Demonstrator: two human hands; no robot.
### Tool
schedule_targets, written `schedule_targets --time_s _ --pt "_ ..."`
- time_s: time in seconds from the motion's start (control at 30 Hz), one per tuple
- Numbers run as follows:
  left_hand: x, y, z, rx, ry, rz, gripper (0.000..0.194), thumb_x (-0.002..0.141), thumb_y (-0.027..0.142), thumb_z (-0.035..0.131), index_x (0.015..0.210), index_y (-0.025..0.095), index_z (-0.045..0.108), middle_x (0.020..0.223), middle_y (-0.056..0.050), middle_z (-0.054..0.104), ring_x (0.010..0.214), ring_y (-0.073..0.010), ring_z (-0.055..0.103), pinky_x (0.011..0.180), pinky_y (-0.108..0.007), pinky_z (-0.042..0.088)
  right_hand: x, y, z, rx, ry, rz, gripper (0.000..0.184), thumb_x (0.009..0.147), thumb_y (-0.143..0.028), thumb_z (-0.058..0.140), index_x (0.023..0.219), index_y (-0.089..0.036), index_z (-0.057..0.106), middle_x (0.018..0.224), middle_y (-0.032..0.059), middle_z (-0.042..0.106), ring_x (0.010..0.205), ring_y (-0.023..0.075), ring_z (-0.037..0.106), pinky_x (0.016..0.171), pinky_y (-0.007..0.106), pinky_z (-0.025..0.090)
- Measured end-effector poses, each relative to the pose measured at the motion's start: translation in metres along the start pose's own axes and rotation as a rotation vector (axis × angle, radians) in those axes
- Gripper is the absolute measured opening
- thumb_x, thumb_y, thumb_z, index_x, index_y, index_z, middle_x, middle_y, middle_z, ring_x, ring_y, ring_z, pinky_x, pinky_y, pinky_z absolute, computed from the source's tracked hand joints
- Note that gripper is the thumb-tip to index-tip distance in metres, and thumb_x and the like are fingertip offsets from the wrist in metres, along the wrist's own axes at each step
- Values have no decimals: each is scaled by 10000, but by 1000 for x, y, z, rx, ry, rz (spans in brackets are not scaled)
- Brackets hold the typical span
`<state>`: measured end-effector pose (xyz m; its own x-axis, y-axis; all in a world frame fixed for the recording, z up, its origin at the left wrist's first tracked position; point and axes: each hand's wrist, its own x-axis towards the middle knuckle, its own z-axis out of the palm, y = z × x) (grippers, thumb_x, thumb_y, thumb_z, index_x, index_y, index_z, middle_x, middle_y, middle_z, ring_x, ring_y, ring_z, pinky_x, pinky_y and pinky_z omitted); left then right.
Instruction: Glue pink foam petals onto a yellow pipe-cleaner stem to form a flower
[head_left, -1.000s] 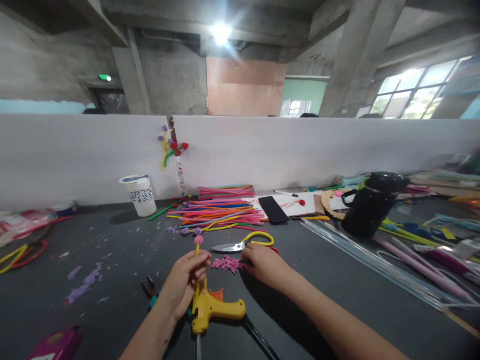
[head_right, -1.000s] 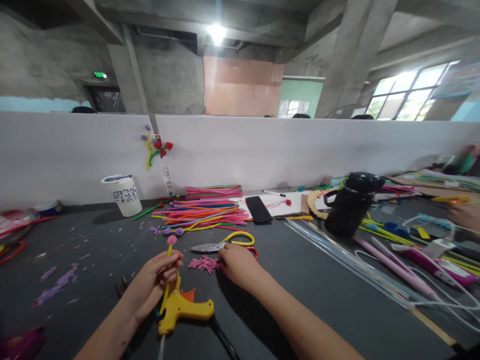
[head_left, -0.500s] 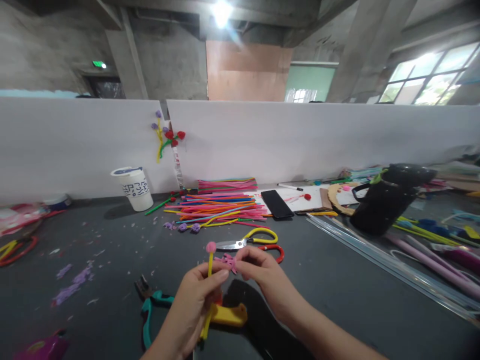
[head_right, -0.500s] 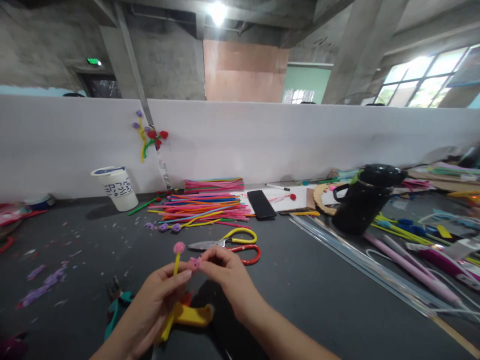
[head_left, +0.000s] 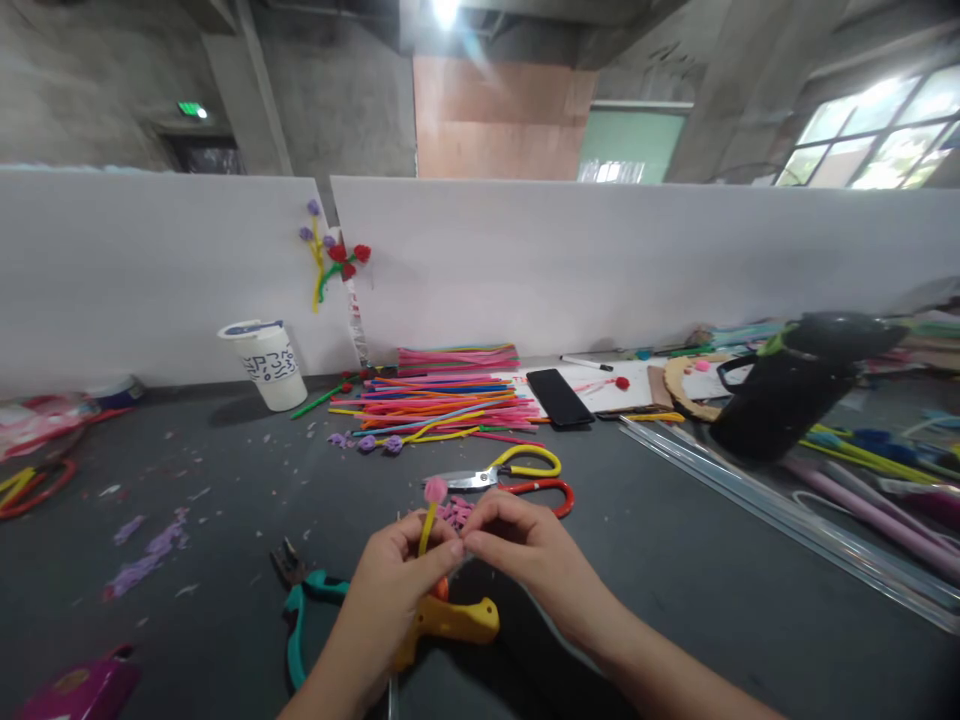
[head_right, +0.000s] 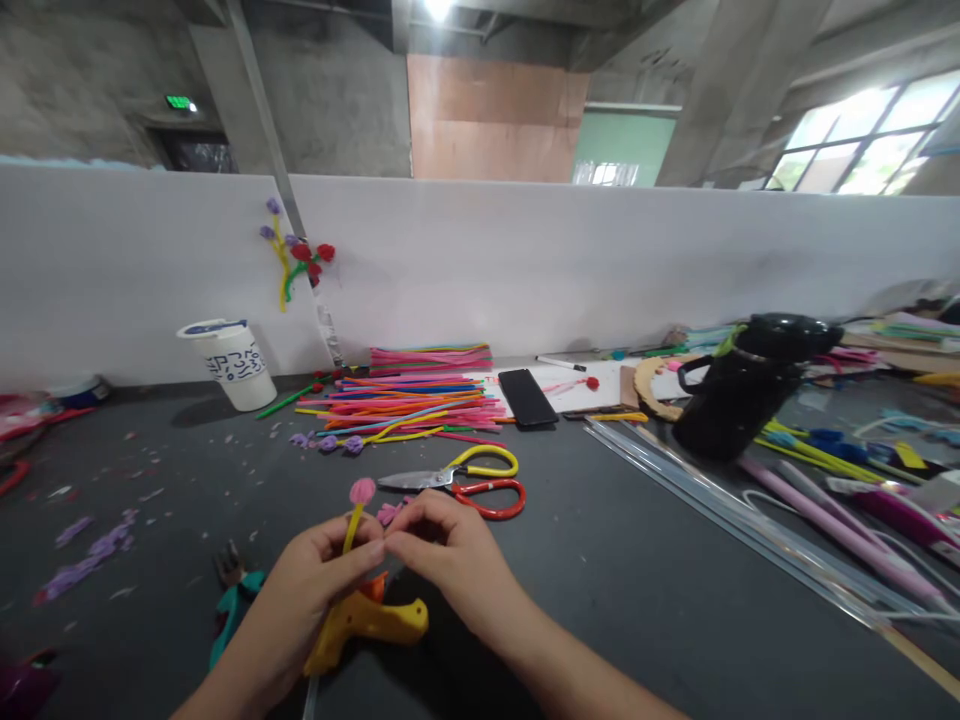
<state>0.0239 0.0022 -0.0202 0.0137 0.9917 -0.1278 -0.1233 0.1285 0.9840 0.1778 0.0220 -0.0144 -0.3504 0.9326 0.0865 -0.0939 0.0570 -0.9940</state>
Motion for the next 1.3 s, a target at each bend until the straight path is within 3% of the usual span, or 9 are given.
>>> schedule_targets --time_s 0.17,0.33,0.53,0.8,0.97,1.17,1.3 --pt "-1 10 0 197 35 177 115 605 198 717 511 198 651 615 -5 529 620 -178 480 561 -262 369 -1 -2 -1 53 -32 49 196 711 -343 727 681 -179 626 699 -30 566 681 124 496 670 258 376" --pt "-2 10 -1 277 16 254 140 659 211 688 524 222 649 623 -3 519 651 -194 490 568 -265 379 -1 1 -1 146 -56 90 236 699 -369 747 665 -173 621 666 -33 556 650 114 473 647 246 364" --pt "-3 11 -3 290 -85 261 163 699 283 664 549 220 661 658 -27 531 688 -213 485 623 -291 387 -1 6 -1 300 -107 176 281 626 -367 807 630 -156 623 592 -40 549 588 100 470 616 240 353" --pt "-1 15 -6 275 -131 208 184 670 281 667 506 212 621 630 -16 504 668 -203 462 649 -296 377 -2 11 1 481 -141 314 275 605 -320 822 652 -141 619 609 -31 578 538 72 501 591 217 368" --pt "-3 16 -7 220 -201 200 185 677 306 663 522 214 620 640 -16 524 675 -203 465 698 -301 388 -2 10 2 495 -167 305 286 576 -340 829 623 -144 627 590 -24 586 546 84 509 609 235 384" --pt "0 15 -14 360 -64 228 194 693 321 664 539 213 614 645 -14 524 670 -197 466 642 -284 358 -1 3 -7 356 -103 169 204 701 -348 748 713 -154 684 658 -16 585 638 108 517 674 255 400" --pt "1 15 -12 409 -81 276 187 699 318 666 546 215 631 642 -4 518 632 -183 485 595 -264 357 -1 0 -9 219 -100 113 154 697 -301 739 742 -169 673 723 -16 598 701 120 518 704 256 390"
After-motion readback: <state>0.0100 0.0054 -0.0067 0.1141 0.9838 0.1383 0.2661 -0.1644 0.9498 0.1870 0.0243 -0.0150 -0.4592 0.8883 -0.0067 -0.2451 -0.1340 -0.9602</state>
